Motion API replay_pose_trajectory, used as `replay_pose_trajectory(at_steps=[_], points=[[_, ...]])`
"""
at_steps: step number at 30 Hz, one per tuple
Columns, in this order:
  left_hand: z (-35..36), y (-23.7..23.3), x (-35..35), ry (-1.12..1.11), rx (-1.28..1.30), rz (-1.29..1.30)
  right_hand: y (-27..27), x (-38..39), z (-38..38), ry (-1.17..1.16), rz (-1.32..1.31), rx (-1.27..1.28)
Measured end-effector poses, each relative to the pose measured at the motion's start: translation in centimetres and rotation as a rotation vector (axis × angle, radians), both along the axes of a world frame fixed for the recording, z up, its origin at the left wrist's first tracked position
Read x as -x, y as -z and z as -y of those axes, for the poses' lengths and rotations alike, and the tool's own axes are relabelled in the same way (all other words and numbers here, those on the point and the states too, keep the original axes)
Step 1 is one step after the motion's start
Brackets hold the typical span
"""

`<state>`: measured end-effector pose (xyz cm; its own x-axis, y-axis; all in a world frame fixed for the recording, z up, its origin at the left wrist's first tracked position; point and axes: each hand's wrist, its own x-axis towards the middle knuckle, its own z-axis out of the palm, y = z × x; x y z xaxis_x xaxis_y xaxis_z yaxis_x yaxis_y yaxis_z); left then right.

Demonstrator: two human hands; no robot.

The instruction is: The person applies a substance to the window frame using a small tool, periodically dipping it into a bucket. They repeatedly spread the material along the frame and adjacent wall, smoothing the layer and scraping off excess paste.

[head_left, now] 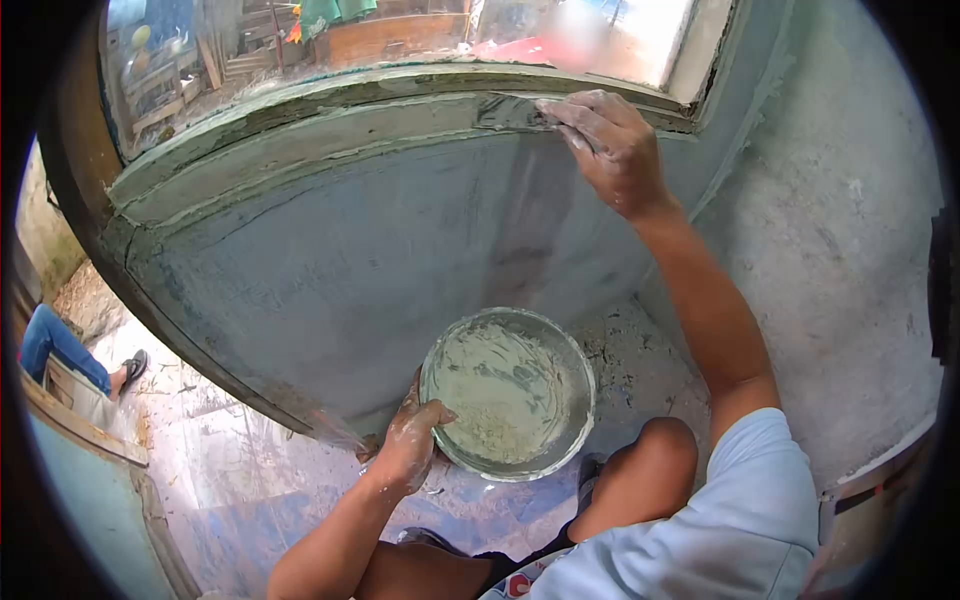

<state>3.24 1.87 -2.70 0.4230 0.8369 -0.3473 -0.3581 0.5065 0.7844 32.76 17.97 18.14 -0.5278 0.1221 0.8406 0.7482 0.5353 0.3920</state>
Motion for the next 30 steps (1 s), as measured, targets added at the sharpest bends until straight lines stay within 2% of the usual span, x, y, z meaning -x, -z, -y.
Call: replay_pose_trajectory(at_steps=[8, 15, 18, 25, 30], points=[[-0.3, -0.2, -0.1, 0.021, 0.035, -0.067, 0.9, -5.3, -0.8, 0.057, -0.081, 0.056], [-0.3, -0.4, 0.0, -0.004, 0.065, -0.042, 1.7, -10.7, -0.4, 0.127, -0.131, -0.017], [-0.6, 0.1, 0.0, -0.002, 0.066, -0.024, 1.0, -8.1, 0.4, 0.028, -0.117, -0.085], [-0.7, -0.4, 0.2, 0.006, 0.06, -0.066, -0.7, 4.6, -0.5, -0.119, -0.001, -0.102], [-0.5, 0.0, 0.4, 0.022, 0.053, -0.082, -0.3, 6.1, -1.2, -0.13, 0.003, -0.071]])
